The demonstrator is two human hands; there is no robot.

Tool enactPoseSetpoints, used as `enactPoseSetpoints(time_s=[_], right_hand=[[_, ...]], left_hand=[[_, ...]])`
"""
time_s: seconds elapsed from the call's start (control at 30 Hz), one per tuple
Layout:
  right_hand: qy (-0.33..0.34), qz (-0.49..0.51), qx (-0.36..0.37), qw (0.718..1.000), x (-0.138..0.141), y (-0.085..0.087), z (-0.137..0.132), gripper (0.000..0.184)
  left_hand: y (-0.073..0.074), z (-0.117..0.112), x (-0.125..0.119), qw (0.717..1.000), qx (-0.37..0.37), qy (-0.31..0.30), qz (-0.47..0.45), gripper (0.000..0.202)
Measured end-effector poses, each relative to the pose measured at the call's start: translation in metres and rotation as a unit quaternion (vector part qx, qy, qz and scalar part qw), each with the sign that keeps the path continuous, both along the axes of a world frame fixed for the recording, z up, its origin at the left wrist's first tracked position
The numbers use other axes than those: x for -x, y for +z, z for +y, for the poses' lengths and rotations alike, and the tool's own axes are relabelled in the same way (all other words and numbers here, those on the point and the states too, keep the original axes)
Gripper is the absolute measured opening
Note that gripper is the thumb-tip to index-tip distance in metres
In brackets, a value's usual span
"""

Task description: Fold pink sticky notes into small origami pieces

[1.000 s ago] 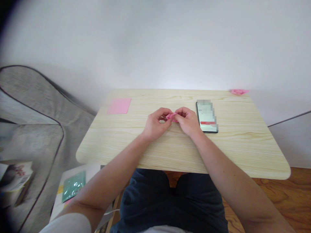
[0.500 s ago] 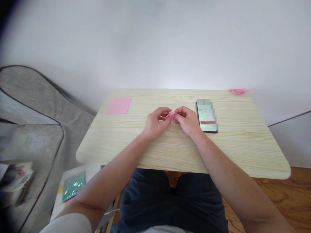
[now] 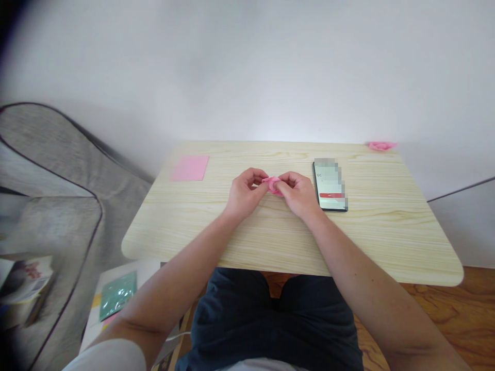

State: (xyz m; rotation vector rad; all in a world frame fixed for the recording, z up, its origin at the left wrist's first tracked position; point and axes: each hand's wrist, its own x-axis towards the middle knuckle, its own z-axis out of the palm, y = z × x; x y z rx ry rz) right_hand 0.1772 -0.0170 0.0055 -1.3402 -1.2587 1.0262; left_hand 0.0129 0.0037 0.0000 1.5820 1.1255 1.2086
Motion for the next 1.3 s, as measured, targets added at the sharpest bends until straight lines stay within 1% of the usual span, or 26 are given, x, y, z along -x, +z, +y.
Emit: enactPoseSetpoints(time_s=[0.13, 0.23, 0.33, 0.4, 0.47, 0.53, 0.6, 0.7, 0.83, 1.0, 1.17, 1.3], right_hand=[[-0.002, -0.021, -0.011, 1.000, 0.000, 0.003, -0.002, 0.016], [0.000, -0.027, -0.008, 1.000, -0.003, -0.001, 0.000, 0.013], [0.021, 0.002, 0.002, 1.000, -0.005, -0.007, 0.002, 0.012], [0.028, 0.021, 0.005, 0.999, -0.006, -0.008, 0.003, 0.011], [0.029, 0.040, 0.009, 0.999, -0.006, -0.008, 0.002, 0.011], [0.019, 0.051, 0.014, 0.998, -0.007, -0.005, 0.002, 0.012], [0.004, 0.051, 0.015, 0.999, -0.007, -0.004, 0.002, 0.012], [-0.006, 0.055, 0.011, 0.998, -0.009, -0.004, 0.003, 0.013], [-0.002, 0.064, 0.009, 0.998, -0.010, -0.005, 0.004, 0.013], [0.003, 0.035, 0.018, 0.999, -0.009, -0.002, 0.003, 0.011], [0.030, 0.032, 0.010, 0.999, -0.011, -0.003, 0.003, 0.013], [0.056, 0.019, 0.014, 0.998, -0.013, -0.003, 0.003, 0.012]], left_hand=[[0.002, 0.001, 0.001, 1.000, 0.003, -0.006, -0.006, 0.009], [0.004, 0.000, 0.001, 1.000, 0.009, -0.013, -0.004, 0.007], [0.003, 0.000, 0.001, 0.999, 0.024, -0.026, -0.016, 0.008], [0.002, 0.001, 0.002, 0.997, 0.036, -0.047, -0.046, 0.013], [0.000, 0.003, 0.003, 0.991, 0.053, -0.075, -0.095, 0.020], [-0.001, 0.004, 0.004, 0.981, 0.081, -0.103, -0.143, 0.027], [-0.002, 0.005, 0.004, 0.974, 0.107, -0.114, -0.163, 0.031], [-0.003, 0.006, 0.002, 0.979, 0.124, -0.093, -0.135, 0.027], [-0.005, 0.006, 0.001, 0.987, 0.110, -0.065, -0.099, 0.014], [-0.005, 0.007, 0.001, 0.992, 0.080, -0.059, -0.075, 0.012], [-0.002, 0.006, 0.001, 0.996, 0.047, -0.049, -0.066, 0.011], [0.000, 0.005, 0.001, 0.996, 0.036, -0.050, -0.067, 0.010]])
